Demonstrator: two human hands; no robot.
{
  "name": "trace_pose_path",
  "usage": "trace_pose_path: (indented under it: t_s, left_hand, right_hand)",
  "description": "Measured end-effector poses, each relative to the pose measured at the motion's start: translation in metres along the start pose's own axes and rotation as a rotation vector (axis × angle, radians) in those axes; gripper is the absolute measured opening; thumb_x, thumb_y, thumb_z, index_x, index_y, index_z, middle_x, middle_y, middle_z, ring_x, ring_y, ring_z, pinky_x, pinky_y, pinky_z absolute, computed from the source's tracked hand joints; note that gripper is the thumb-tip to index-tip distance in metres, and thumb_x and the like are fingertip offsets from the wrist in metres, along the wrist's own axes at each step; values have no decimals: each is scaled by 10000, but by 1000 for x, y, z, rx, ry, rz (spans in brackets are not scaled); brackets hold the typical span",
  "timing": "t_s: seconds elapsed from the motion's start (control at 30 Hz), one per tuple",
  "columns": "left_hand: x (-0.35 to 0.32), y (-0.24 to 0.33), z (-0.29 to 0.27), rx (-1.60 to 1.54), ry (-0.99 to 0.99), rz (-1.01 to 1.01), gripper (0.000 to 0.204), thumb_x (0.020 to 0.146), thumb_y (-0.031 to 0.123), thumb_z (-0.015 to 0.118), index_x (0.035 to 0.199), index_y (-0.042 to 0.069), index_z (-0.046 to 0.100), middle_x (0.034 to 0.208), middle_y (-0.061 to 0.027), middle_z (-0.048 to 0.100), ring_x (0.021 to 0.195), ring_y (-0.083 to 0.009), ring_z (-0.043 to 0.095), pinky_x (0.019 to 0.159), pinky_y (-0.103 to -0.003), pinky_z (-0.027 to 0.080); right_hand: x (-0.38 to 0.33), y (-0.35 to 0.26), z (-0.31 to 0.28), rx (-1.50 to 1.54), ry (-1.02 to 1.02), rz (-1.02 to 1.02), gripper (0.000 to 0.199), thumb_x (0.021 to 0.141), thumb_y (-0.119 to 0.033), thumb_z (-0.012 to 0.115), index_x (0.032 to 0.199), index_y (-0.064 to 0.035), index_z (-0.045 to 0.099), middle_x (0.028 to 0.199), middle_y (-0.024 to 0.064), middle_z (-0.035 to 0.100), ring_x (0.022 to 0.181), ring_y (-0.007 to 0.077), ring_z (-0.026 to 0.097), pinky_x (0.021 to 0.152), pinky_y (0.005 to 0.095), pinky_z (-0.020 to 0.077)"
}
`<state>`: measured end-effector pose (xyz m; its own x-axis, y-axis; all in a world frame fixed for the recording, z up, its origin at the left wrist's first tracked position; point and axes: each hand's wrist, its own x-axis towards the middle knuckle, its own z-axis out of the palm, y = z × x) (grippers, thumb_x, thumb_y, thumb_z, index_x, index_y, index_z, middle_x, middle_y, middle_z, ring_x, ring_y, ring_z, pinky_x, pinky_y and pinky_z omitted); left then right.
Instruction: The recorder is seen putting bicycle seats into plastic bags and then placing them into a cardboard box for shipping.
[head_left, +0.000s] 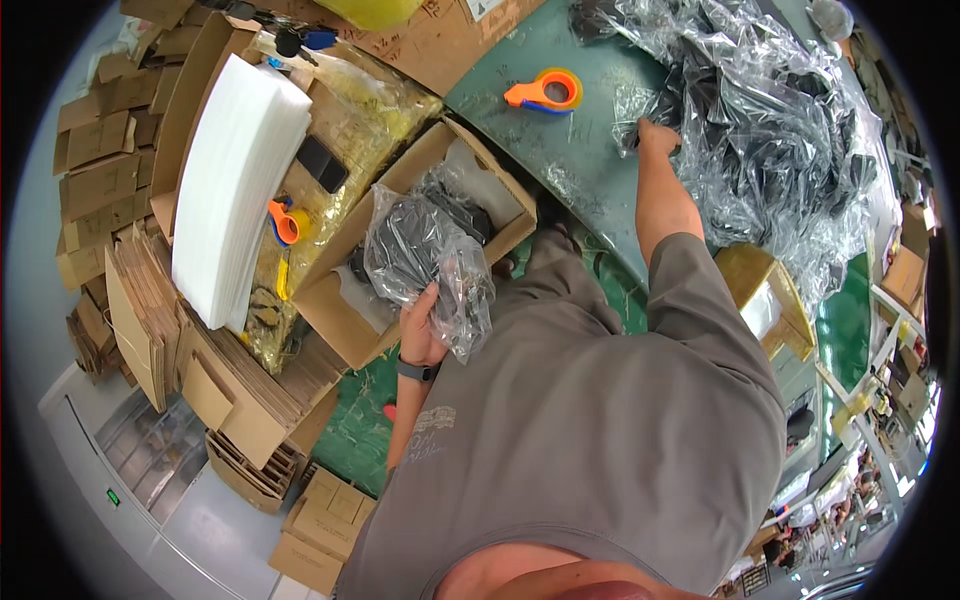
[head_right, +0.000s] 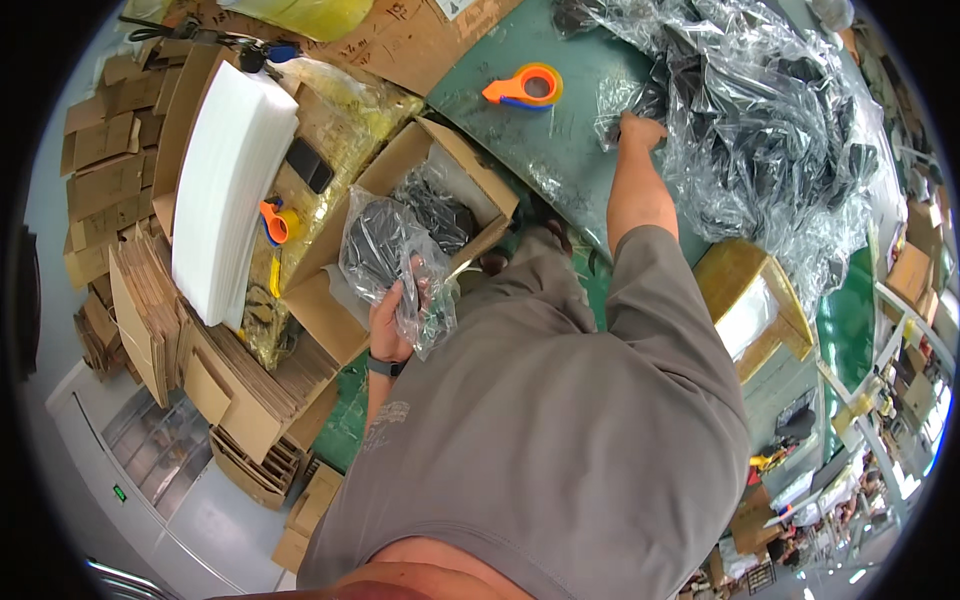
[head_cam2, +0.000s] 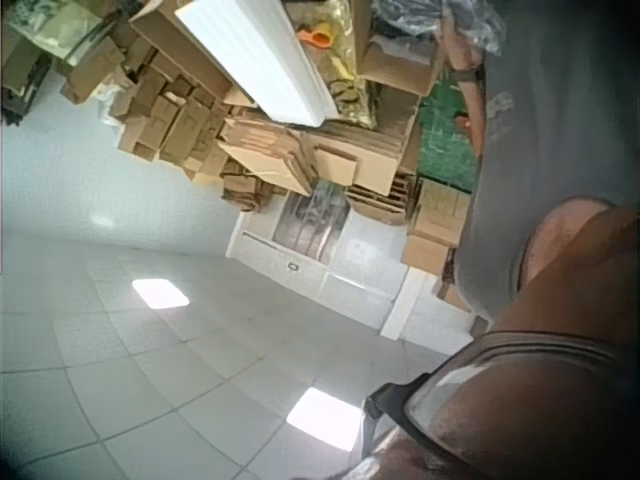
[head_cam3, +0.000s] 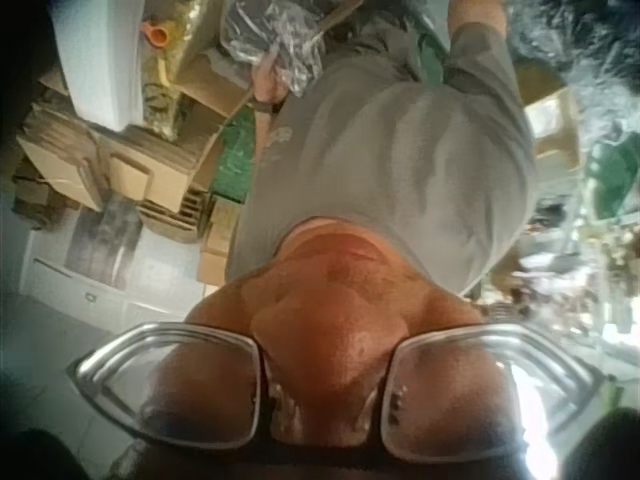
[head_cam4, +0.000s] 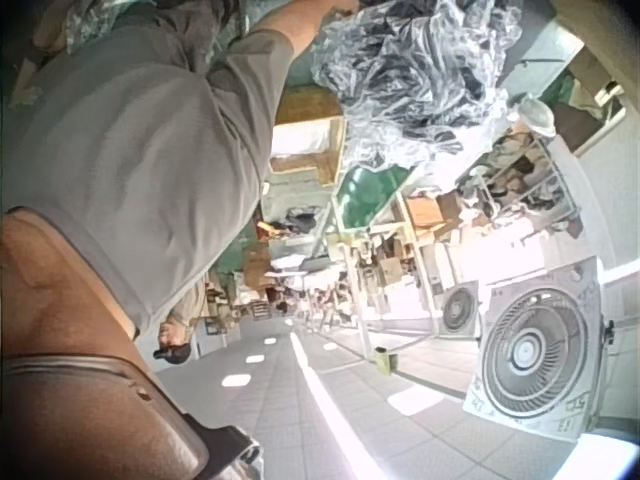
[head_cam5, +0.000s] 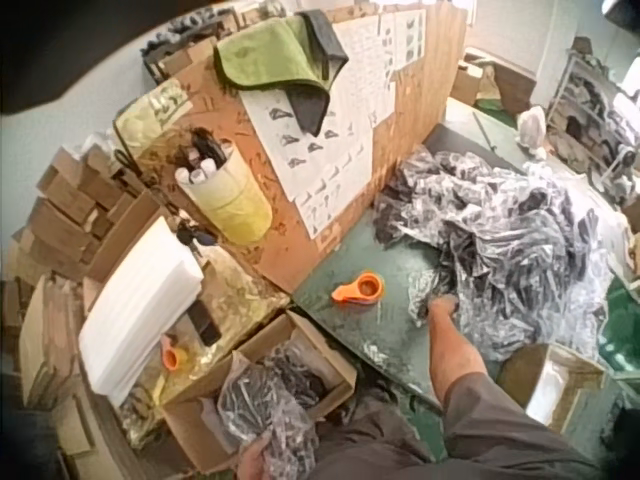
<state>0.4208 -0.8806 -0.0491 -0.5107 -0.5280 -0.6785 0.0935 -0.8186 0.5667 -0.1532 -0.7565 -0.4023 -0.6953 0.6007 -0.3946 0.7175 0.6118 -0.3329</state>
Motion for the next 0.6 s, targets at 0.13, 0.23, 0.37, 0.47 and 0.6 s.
trace_pose_path:
  t_s: [0.13, 0.23, 0.37, 0.47, 0.6]
  left_hand:
    - [11, -8, -1, -26, 10, 52, 512, 1113, 153, 581, 1583, -12, 464, 1503, -134, 653, 1178, -233, 706, 977, -392, 604]
    - [19, -1, 2, -59, -31, 51, 491, 1101, 97, 588, 1568, 0, 471, 1471, -139, 660, 1199, -260, 705, 978, -412, 608]
    - [38, 6, 16, -96, -194, -5, 487, 1099, 46, 577, 1570, 8, 458, 1492, -153, 630, 1223, -290, 696, 970, -438, 609]
    - [43, 8, 23, -71, -245, 98, 488, 1107, 47, 570, 1577, 13, 447, 1499, -156, 625, 1268, -326, 689, 995, -453, 613]
    - [64, 2, 35, -17, -295, 194, 475, 1092, 2, 586, 1550, 25, 463, 1466, -133, 632, 1277, -300, 690, 996, -443, 622]
  right_hand:
    - [-4, 38, -17, 636, -411, -187, 732, 790, -162, 893, 1323, 178, 524, 1216, 268, 715, 995, 339, 767, 862, 447, 664]
    - [-28, 74, -65, 981, -809, -128, 437, 945, 69, 650, 1359, 153, 541, 1158, 263, 720, 847, 288, 754, 722, 397, 684]
    - [-53, 119, -169, 1142, -1501, 273, 347, 1111, -43, 468, 1421, 84, 559, 1079, 195, 717, 800, 226, 717, 620, 325, 630]
    - [-169, 116, -255, 974, -1631, 126, 340, 1087, -89, 552, 1425, -83, 594, 1006, 121, 709, 753, 166, 682, 527, 309, 519]
    - [-338, 68, -349, 680, -1014, -521, 566, 1037, -84, 651, 1593, -112, 546, 920, 45, 573, 723, 202, 540, 617, 332, 482]
